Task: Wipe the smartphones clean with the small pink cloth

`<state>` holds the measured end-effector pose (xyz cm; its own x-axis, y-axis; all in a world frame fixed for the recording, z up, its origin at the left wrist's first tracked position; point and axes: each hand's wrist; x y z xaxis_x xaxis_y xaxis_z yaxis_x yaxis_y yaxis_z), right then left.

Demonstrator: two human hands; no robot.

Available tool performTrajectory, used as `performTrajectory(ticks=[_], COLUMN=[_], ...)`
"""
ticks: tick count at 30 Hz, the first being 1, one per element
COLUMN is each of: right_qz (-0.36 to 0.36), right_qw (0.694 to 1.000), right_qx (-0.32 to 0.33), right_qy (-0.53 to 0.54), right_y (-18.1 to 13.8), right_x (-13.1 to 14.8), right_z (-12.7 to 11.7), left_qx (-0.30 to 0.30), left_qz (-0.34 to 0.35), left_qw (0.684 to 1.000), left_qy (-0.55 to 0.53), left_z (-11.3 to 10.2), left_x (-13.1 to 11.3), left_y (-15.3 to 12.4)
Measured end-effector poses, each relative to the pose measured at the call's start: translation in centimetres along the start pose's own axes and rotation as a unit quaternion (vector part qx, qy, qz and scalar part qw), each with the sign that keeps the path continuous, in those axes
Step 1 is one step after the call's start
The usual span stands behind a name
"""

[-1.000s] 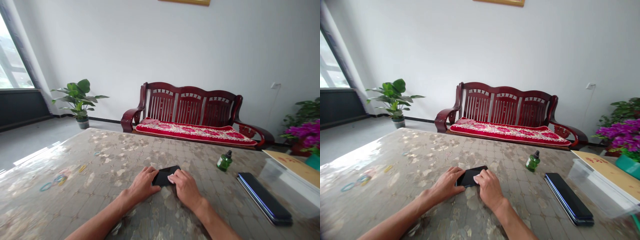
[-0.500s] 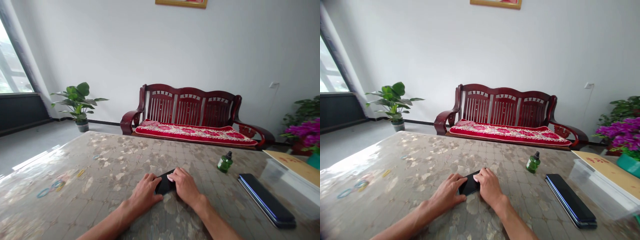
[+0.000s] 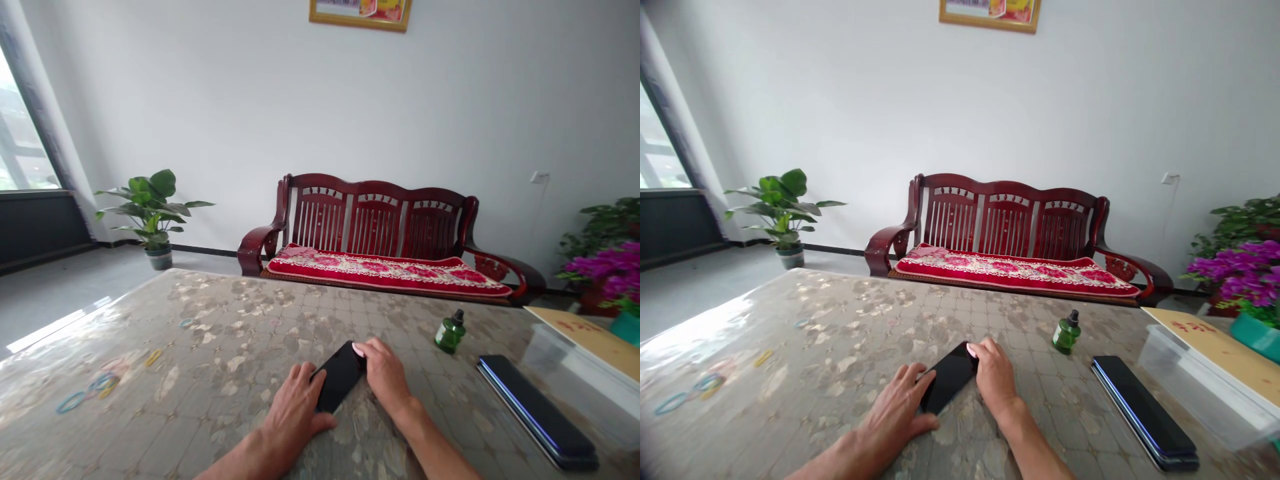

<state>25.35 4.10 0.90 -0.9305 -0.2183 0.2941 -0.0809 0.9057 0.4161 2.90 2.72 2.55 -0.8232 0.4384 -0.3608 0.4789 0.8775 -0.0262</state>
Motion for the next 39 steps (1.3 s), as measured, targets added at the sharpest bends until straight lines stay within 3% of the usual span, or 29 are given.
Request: performTrajectory(ticks=[9, 14, 20, 26, 35, 39], right_qz=[-0.039, -0.094, -0.085, -0.067, -0.098, -0.1], right_qw=[0.999, 0.995, 0.995, 0.995, 0.991, 0.988], right_qx=[-0.019, -0.002, 0.033, 0.032, 0.068, 0.085], right_qy=[0.001, -0.021, -0.047, -0.074, -0.067, -0.087], right_y=[0.2, -0.8, -0.8, 0.0, -1.2, 0.0], right_x=[0.0, 1.5, 2.1, 1.5, 2.9, 2.6], right_z=[-0.2, -1.1, -1.2, -0.9, -1.6, -1.4], left_qx=[0.038, 0.037, 0.019, 0.015, -0.01, -0.01], left_qz=[0.119, 0.128, 0.131, 0.179, 0.193, 0.189], left_qw=[0.992, 0.991, 0.991, 0.981, 0.976, 0.975], left_qy=[-0.035, -0.031, -0.003, 0.069, 0.105, 0.117], left_z=[0.4, -0.4, 0.2, 0.7, 1.2, 1.0], left_x=[-0.7, -1.7, -2.6, -2.5, -2.9, -3.1], left_y=[-0.7, -1.1, -0.9, -0.8, -0.8, -1.0])
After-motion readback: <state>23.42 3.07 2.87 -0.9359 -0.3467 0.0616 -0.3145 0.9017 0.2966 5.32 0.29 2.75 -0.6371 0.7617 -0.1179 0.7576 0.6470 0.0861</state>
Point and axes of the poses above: each hand's wrist, its own y-axis towards the middle knuckle, its own z-axis out of the palm, x = y × z, and after that the axes turned 3 degrees about -z, right-handed
